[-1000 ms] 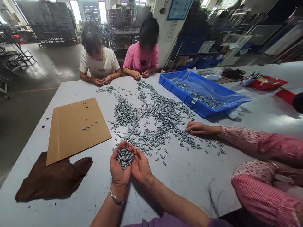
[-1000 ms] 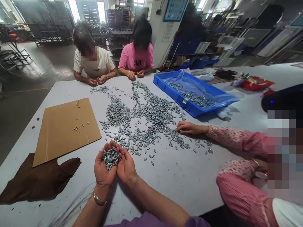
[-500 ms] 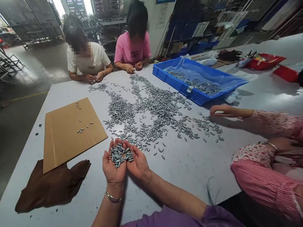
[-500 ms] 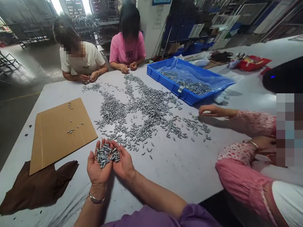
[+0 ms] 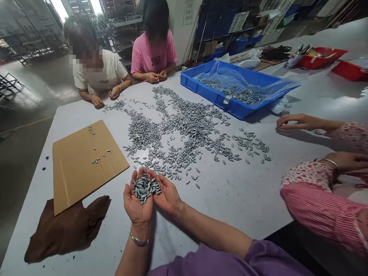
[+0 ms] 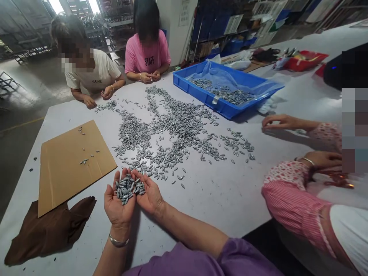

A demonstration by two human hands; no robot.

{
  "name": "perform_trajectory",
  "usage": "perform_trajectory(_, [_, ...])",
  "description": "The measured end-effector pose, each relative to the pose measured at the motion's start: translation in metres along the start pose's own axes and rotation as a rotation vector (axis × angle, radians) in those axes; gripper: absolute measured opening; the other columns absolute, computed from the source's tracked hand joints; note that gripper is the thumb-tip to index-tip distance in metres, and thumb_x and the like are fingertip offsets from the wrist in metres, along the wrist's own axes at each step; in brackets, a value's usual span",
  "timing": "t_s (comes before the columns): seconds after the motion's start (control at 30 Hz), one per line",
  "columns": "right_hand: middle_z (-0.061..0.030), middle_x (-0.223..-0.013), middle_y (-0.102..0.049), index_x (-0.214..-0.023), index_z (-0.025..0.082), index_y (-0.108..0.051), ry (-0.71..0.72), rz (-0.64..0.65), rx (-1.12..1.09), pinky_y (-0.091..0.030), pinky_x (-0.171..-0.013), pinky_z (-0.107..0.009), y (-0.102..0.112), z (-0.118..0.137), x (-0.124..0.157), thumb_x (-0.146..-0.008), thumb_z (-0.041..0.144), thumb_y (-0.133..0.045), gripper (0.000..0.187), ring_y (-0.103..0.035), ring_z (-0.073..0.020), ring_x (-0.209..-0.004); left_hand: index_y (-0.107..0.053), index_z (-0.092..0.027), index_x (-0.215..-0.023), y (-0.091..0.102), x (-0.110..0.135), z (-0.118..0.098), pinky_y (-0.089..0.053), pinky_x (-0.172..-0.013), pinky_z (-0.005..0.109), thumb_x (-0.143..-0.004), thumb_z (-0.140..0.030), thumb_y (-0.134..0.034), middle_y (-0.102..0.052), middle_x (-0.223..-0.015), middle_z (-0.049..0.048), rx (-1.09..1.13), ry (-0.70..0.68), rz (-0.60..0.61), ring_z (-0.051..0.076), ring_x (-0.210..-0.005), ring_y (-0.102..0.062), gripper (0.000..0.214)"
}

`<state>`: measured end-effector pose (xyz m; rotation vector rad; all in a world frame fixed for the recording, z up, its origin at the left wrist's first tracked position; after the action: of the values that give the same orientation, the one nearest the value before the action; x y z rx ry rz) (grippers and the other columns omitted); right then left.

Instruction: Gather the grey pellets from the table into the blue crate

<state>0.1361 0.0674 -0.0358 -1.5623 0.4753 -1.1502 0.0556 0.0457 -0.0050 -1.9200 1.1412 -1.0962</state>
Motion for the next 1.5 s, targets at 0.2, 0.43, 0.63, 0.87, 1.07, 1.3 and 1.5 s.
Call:
perform_trajectory(0.2, [-0.0076,-0.113,-0.077,-0.114,0.012,-0.072,0.021,-0.023,0.000,-0.052,-0.102,-0.028,0.002,-0.002,0.001,-0.097,0.022,-0.054,0.027,-0.072,-0.0137,-0.098,-0.077,-0.017,-0.107,-0.003,0.003,0.000,-0.036,-0.119,0.047,-0.098,-0.040,-0.045,-0.071,-0.131,0.0116,-0.049,-0.029,-0.009,0.027,-0.138,-0.051,0.040])
perform_trajectory(0.43, [-0.0053,-0.107,-0.078,-0.108,0.012,-0.073,0.019,-0.051,-0.016,-0.053,-0.100,-0.025,-0.006,-0.003,0.004,-0.097,0.017,-0.053,0.023,-0.073,-0.0120,-0.096,-0.077,-0.017,-0.107,0.002,0.001,-0.001,-0.039,-0.116,0.049,-0.098,-0.041,-0.046,-0.076,-0.117,0.0137,-0.034,0.014,-0.014,0.028,-0.133,-0.056,0.041])
perform_trajectory(0.63, [-0.0052,-0.104,-0.079,-0.104,0.014,-0.074,-0.001,-0.024,0.009,-0.053,-0.104,-0.032,-0.004,-0.005,0.004,-0.094,0.019,-0.058,0.019,-0.073,-0.0157,-0.099,-0.078,-0.014,-0.106,0.004,0.000,-0.002,-0.041,-0.117,0.044,-0.098,-0.041,-0.045,-0.071,-0.129,0.0139,-0.057,-0.003,-0.009,0.027,-0.136,-0.053,0.043])
perform_trajectory(0.87, [-0.0082,-0.110,-0.077,-0.109,0.011,-0.072,-0.008,0.027,0.026,-0.051,-0.107,-0.032,-0.004,-0.006,0.005,-0.096,0.022,-0.054,0.024,-0.071,-0.0166,-0.106,-0.080,-0.015,-0.103,0.001,-0.001,-0.003,-0.041,-0.117,0.046,-0.098,-0.039,-0.044,-0.070,-0.132,0.0136,-0.067,-0.010,0.015,0.029,-0.140,-0.049,0.043])
perform_trajectory(1.07, [-0.0072,-0.104,-0.079,-0.113,0.010,-0.071,-0.062,0.010,-0.028,-0.053,-0.100,-0.026,-0.002,-0.007,0.004,-0.099,0.024,-0.052,0.028,-0.073,-0.0132,-0.095,-0.078,-0.016,-0.105,0.004,-0.002,-0.010,-0.042,-0.116,0.042,-0.098,-0.038,-0.044,-0.073,-0.125,0.0123,-0.058,-0.073,-0.045,0.025,-0.136,-0.053,0.041])
perform_trajectory(1.3, [-0.0080,-0.108,-0.078,-0.116,0.010,-0.071,-0.082,0.060,0.016,-0.052,-0.100,-0.027,-0.003,-0.010,0.008,-0.097,0.026,-0.057,0.028,-0.072,-0.0144,-0.098,-0.078,-0.017,-0.104,0.005,0.001,-0.012,-0.044,-0.112,0.048,-0.099,-0.046,-0.044,-0.075,-0.120,0.0138,-0.099,-0.100,-0.046,0.029,-0.128,-0.061,0.045])
perform_trajectory(1.5, [-0.0074,-0.111,-0.077,-0.115,0.012,-0.072,-0.080,0.073,0.033,-0.051,-0.104,-0.030,-0.005,-0.016,0.010,-0.095,0.023,-0.057,0.026,-0.071,-0.0158,-0.104,-0.080,-0.018,-0.100,0.004,0.004,-0.013,-0.043,-0.111,0.049,-0.097,-0.052,-0.044,-0.077,-0.115,0.0134,-0.180,-0.138,-0.011,0.029,-0.120,-0.066,0.050])
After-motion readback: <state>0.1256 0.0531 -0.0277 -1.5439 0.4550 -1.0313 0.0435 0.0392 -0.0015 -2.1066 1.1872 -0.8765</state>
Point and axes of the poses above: each hand's wrist, its own x-axis away from the middle knuckle, its own y-axis out of the back of the hand, z = x × y, the point moved 4 cm from there along -x, towards the middle knuckle
